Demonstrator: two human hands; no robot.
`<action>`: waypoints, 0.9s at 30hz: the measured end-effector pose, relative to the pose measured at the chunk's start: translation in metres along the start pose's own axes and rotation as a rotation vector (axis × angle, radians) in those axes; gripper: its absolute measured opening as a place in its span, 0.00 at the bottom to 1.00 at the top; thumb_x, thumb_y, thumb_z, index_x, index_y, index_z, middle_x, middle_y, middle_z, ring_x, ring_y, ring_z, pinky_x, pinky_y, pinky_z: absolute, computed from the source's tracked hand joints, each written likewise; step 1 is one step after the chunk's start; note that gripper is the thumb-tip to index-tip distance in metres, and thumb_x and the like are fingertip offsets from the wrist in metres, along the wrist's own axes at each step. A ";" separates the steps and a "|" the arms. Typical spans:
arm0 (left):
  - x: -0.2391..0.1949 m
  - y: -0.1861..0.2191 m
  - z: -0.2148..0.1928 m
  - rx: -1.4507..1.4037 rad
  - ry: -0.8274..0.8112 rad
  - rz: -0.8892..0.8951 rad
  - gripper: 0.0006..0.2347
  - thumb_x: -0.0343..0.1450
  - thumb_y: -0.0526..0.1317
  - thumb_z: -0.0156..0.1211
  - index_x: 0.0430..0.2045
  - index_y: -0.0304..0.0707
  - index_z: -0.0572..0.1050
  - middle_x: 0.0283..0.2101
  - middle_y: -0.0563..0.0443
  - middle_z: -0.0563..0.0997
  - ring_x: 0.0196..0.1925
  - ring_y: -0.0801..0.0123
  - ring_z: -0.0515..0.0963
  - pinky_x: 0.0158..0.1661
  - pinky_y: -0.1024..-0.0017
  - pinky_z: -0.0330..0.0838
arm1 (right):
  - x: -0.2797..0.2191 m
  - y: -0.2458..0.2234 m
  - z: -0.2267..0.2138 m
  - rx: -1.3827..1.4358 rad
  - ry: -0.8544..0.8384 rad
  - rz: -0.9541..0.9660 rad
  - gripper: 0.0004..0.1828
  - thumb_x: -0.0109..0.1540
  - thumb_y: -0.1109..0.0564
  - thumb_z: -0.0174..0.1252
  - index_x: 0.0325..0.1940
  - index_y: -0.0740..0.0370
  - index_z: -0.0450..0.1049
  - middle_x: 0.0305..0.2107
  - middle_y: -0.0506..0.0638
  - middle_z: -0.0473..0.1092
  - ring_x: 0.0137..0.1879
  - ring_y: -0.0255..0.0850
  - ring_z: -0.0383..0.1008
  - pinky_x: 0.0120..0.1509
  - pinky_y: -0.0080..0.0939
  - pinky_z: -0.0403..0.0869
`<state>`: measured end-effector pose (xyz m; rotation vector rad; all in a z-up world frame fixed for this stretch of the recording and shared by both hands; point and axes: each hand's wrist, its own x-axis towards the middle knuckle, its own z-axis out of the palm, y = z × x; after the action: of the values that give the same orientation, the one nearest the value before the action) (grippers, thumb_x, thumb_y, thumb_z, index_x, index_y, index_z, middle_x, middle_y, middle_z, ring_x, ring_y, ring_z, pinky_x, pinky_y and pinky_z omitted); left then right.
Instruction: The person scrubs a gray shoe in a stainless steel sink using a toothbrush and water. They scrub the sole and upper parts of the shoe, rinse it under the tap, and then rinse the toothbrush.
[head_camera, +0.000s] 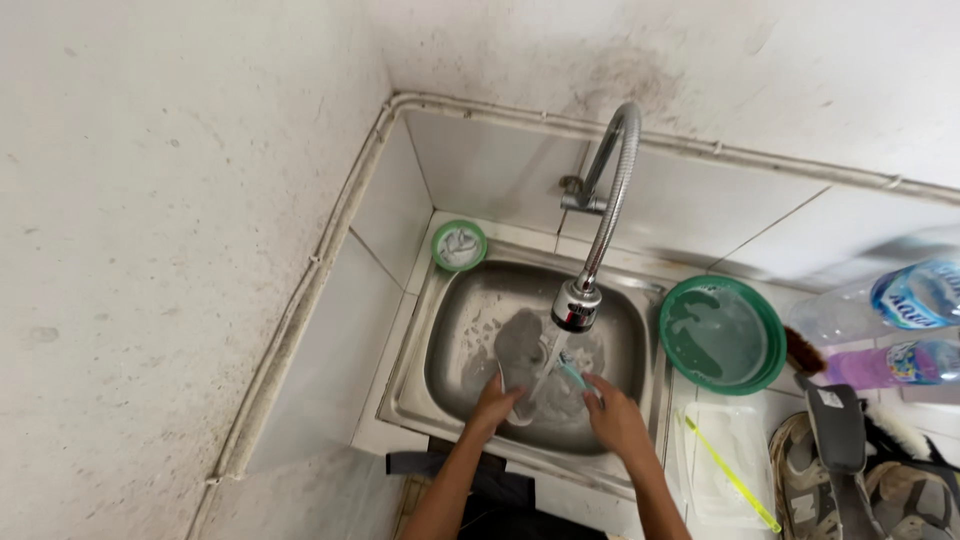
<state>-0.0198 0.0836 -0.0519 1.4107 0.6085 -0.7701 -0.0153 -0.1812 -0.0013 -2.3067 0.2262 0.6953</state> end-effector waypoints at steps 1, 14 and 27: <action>-0.001 -0.004 0.002 -0.003 0.003 -0.016 0.34 0.80 0.49 0.60 0.84 0.54 0.55 0.81 0.55 0.69 0.78 0.56 0.74 0.70 0.58 0.73 | -0.005 -0.005 -0.002 0.001 -0.014 0.008 0.28 0.72 0.44 0.53 0.78 0.40 0.74 0.58 0.50 0.84 0.61 0.56 0.85 0.64 0.52 0.78; -0.027 0.007 0.016 0.376 0.010 0.042 0.33 0.74 0.44 0.60 0.79 0.34 0.65 0.74 0.29 0.74 0.77 0.37 0.71 0.73 0.43 0.69 | -0.017 -0.102 -0.104 -0.078 -0.139 -0.243 0.22 0.69 0.48 0.60 0.63 0.62 0.80 0.44 0.75 0.82 0.55 0.77 0.82 0.62 0.72 0.77; -0.023 0.008 0.017 0.362 0.032 0.056 0.33 0.75 0.48 0.62 0.76 0.30 0.67 0.73 0.26 0.74 0.77 0.34 0.71 0.74 0.41 0.68 | 0.016 -0.058 -0.084 0.070 -0.182 -0.275 0.18 0.75 0.50 0.54 0.36 0.62 0.78 0.19 0.54 0.72 0.30 0.52 0.69 0.43 0.53 0.72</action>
<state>-0.0294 0.0693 -0.0277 1.7668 0.4660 -0.8425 0.0535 -0.1944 0.0747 -2.1384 -0.1466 0.7361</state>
